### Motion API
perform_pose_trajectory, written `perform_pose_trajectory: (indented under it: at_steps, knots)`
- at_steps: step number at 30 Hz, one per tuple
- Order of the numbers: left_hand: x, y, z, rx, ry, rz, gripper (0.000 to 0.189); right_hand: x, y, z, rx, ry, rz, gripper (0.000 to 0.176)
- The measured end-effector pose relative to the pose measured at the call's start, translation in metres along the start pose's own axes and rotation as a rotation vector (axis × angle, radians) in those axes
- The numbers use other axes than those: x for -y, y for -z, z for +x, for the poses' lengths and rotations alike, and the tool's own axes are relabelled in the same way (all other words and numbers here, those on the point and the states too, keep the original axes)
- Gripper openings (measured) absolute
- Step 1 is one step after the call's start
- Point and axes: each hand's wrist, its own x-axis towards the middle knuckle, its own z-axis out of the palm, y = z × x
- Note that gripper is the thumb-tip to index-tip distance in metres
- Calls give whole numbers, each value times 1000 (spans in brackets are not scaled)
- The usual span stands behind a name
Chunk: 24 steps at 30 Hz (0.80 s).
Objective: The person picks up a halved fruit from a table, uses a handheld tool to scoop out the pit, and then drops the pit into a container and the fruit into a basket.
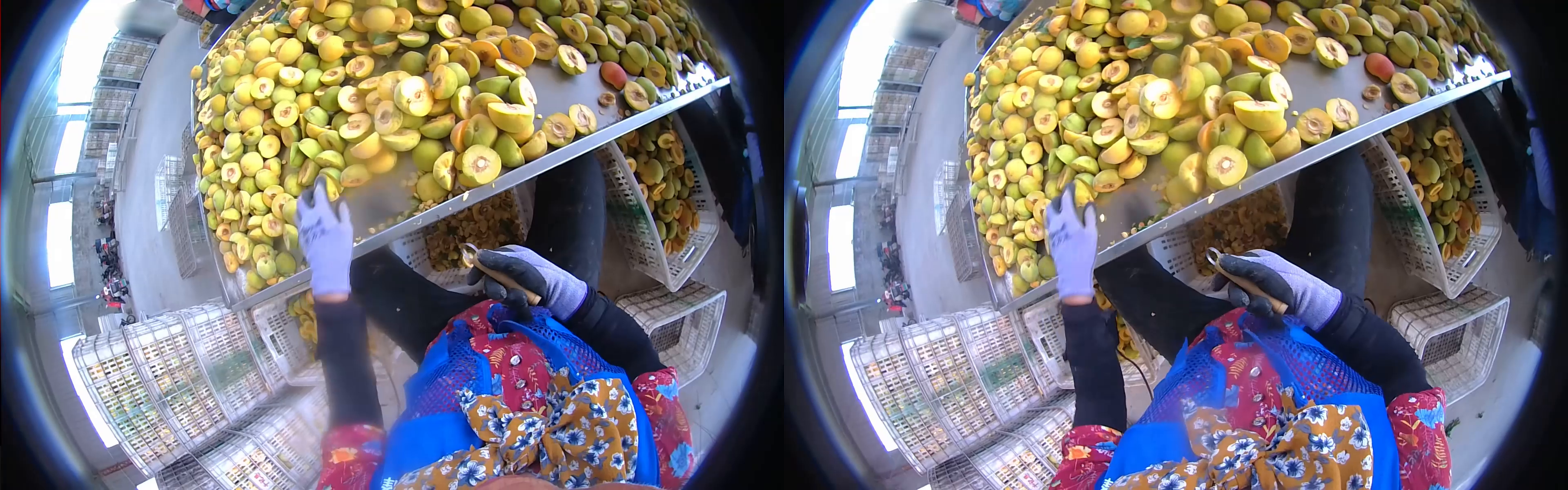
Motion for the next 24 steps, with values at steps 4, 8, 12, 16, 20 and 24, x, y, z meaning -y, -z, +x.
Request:
perform_pose_trajectory:
  at_steps: [4,8,12,16,20,24]
  knots:
    - [1,-51,34,98,-227,145,47,-1,2,-8,-112,145,-178,41]
    - [20,-78,10,172,58,-478,42,-11,2,-9,-219,282,-449,36]
    - [-33,-13,-31,599,524,-1400,41,-1,-31,-2,-348,534,-941,27]
    - [-57,-19,-59,686,784,-1998,50,-5,-41,8,-404,711,-1302,29]
    - [-92,-4,-72,613,873,-2185,60,-10,-48,8,-469,795,-1328,32]
    - [-101,-4,-91,445,463,-1719,49,-19,-50,10,-531,775,-1324,31]
